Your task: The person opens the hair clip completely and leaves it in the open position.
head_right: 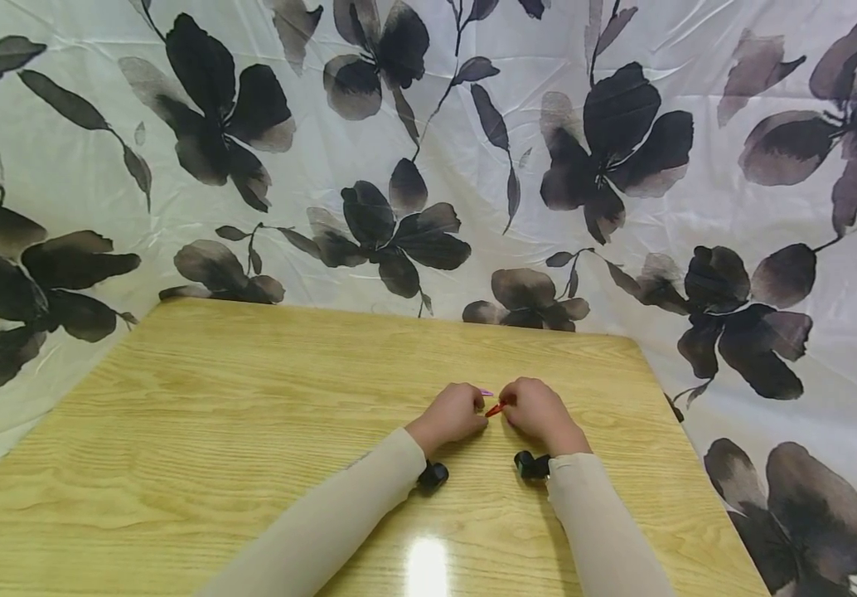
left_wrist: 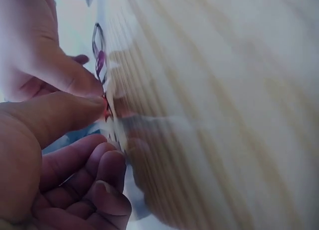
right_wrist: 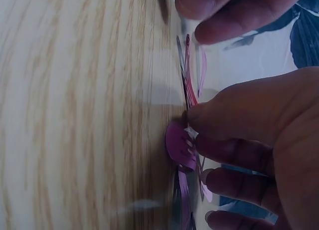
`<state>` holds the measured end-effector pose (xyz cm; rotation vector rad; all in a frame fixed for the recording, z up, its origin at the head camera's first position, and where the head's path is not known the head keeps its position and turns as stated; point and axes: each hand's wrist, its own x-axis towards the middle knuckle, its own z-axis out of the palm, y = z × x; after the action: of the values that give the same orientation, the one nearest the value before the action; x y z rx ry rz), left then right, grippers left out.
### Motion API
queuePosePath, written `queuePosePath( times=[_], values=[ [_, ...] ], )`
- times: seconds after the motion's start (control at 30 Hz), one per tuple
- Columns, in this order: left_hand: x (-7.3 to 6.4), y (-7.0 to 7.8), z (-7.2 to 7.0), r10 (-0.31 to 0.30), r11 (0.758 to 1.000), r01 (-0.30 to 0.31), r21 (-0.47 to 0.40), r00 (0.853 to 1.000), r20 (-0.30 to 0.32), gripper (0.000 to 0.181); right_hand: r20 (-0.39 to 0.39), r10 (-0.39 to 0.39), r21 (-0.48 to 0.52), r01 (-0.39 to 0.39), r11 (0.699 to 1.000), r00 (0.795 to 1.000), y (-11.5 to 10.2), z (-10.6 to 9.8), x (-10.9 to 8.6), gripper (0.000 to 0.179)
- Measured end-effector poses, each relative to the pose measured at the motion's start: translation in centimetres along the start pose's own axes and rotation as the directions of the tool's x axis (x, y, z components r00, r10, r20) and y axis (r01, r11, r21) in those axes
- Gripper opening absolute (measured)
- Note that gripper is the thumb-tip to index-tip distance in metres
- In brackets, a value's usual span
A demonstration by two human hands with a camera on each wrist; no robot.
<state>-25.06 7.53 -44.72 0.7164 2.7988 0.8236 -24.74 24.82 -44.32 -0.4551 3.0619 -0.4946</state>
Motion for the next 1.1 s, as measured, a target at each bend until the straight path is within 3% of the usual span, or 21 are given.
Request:
queuePosePath(
  times=[0.1,0.4,0.73,1.1],
  values=[
    [0.12,0.16,0.28,-0.014,1.0,0.014,-0.009,1.0,-0.008,0.03,0.007,0.006,0.009,-0.006,1.0,1.0,-0.09,0.14,0.05,0.013],
    [0.44,0.2,0.33,-0.064,0.998,0.064,0.016,0.997,-0.033,0.007,0.01,0.025,0.022,-0.025,0.999,1.0,-0.11,0.2,0.14,0.01],
    [0.16,0.17,0.16,-0.059,0.998,0.059,0.001,0.997,-0.042,0.012,0.005,0.036,0.032,-0.036,0.999,0.999,0.23,0.62,0.05,0.004],
    [0.17,-0.19,0.21,-0.049,0.996,0.046,-0.071,0.998,-0.049,0.019,-0.01,0.038,0.055,-0.037,0.998,0.999,0.11,0.62,-0.29,0.006]
  ],
)
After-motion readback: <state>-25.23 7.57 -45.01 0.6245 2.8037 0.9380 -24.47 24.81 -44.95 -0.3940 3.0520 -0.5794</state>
